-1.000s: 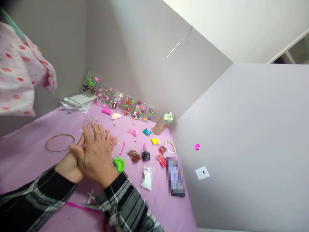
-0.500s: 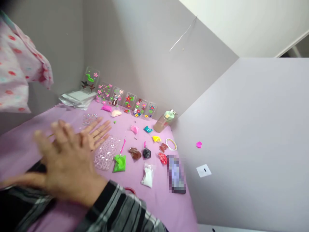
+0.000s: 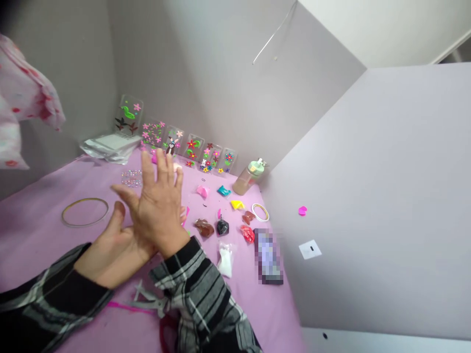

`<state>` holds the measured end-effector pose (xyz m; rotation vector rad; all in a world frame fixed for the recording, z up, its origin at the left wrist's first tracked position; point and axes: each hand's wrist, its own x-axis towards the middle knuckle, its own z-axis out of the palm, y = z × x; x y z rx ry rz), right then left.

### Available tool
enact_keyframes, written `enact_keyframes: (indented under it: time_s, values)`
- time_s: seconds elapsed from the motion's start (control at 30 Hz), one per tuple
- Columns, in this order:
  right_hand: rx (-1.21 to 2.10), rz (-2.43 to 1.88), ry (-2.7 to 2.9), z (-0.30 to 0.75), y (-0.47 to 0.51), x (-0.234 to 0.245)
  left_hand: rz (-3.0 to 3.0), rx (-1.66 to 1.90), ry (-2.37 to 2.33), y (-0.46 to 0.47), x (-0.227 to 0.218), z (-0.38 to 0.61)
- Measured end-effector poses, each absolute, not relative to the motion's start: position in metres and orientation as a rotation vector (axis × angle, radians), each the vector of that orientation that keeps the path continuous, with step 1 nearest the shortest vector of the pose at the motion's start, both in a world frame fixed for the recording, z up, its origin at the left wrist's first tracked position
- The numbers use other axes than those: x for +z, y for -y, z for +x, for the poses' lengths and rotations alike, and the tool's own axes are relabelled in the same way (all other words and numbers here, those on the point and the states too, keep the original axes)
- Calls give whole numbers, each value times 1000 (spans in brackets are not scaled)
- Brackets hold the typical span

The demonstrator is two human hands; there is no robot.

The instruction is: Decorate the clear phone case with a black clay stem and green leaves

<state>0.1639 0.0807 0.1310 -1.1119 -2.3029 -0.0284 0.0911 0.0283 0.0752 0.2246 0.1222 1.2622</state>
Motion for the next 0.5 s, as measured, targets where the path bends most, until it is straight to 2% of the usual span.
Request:
enact_keyframes:
  time_s: [0.13, 0.37, 0.5]
  values:
    - [175, -1023, 2090, 180, -103, 128, 64, 1208, -339, -22, 86, 98]
    - [607, -950, 1738, 191, -103, 118, 12, 1278, -413, -29, 89, 96]
    - [685, -920, 1650, 195, -109, 120, 17, 1291, -424, -27, 97, 96]
